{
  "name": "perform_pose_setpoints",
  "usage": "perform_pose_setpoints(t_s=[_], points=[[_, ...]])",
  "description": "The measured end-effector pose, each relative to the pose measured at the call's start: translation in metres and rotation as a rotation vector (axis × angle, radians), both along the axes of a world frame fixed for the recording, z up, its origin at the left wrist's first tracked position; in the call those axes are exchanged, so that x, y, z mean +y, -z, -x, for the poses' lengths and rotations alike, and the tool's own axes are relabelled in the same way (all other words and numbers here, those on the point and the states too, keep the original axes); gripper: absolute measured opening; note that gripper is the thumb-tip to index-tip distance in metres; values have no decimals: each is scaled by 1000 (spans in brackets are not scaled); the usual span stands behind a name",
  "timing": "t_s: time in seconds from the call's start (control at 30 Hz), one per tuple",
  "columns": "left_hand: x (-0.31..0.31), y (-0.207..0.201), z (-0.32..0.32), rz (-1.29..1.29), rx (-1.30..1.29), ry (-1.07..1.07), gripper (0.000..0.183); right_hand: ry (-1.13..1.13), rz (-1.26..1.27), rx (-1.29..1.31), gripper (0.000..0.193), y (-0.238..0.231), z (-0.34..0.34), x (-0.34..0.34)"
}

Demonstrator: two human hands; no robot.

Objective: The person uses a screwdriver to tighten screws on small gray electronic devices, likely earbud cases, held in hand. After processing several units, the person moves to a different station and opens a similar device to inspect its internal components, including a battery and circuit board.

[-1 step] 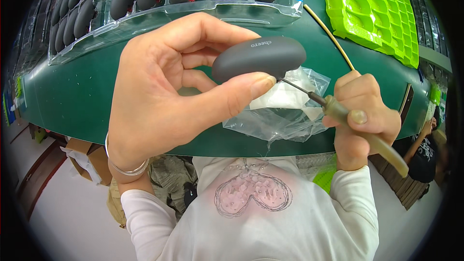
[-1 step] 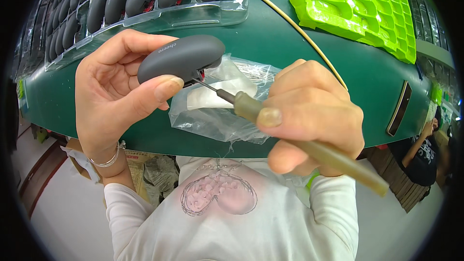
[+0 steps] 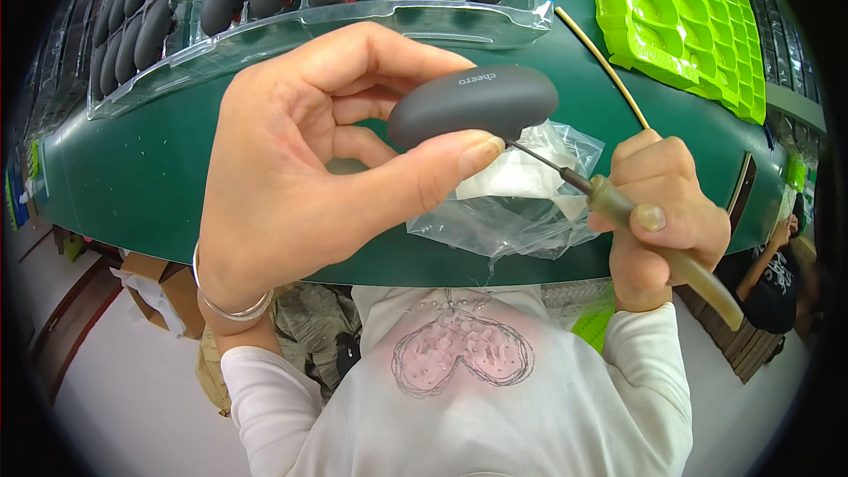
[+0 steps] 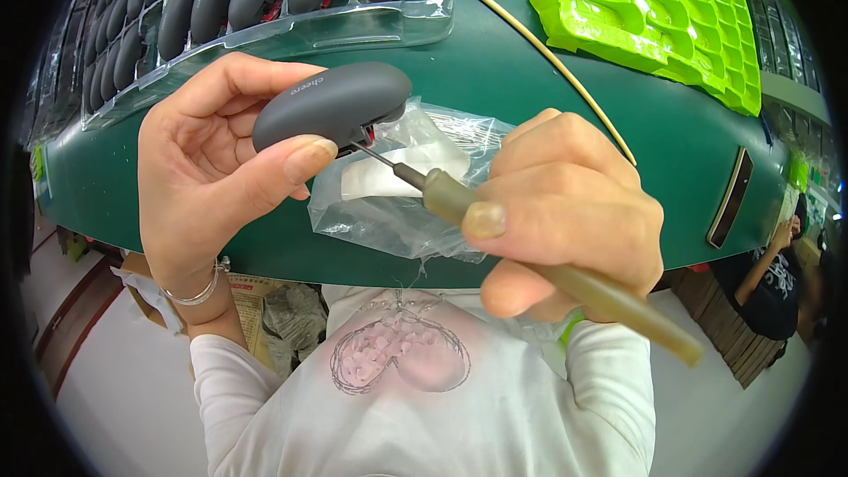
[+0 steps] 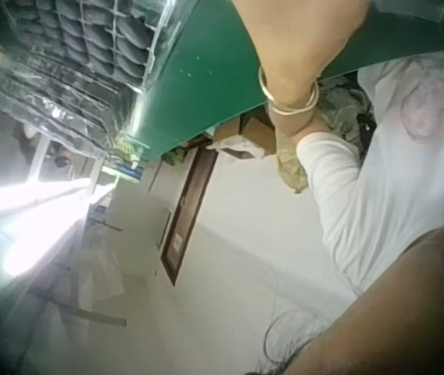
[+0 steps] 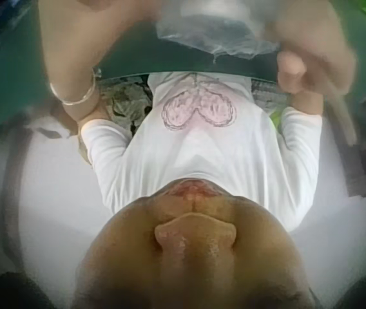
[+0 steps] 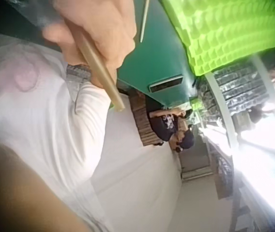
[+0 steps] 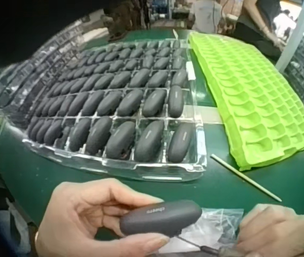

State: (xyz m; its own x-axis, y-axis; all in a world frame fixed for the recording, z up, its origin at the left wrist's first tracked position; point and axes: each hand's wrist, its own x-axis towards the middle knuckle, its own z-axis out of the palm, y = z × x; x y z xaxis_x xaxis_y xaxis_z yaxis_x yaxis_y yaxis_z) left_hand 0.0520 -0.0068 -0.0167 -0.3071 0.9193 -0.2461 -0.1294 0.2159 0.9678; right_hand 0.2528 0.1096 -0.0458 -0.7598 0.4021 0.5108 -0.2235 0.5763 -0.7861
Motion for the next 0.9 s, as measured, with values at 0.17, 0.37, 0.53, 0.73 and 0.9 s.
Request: perform_pose_setpoints(t_s=[0.17, 0.37, 0.53, 0.73, 0.9], points=[[0, 1, 0, 6, 20, 5, 34, 26, -96, -14, 35, -3, 0, -3], [-1, 2, -2, 5, 18, 1, 34, 21, -130, -49, 36, -1, 0, -4], [0, 0, 0, 69, 97, 39, 34, 18, -235, -64, 38, 1, 3, -6], [-3, 9, 1, -27, 147, 76, 33, 19, -107, -37, 41, 5, 4, -8], [-3, 12, 1, -38, 146, 104, 32, 36, 49, -85, 44, 4, 2, -5]])
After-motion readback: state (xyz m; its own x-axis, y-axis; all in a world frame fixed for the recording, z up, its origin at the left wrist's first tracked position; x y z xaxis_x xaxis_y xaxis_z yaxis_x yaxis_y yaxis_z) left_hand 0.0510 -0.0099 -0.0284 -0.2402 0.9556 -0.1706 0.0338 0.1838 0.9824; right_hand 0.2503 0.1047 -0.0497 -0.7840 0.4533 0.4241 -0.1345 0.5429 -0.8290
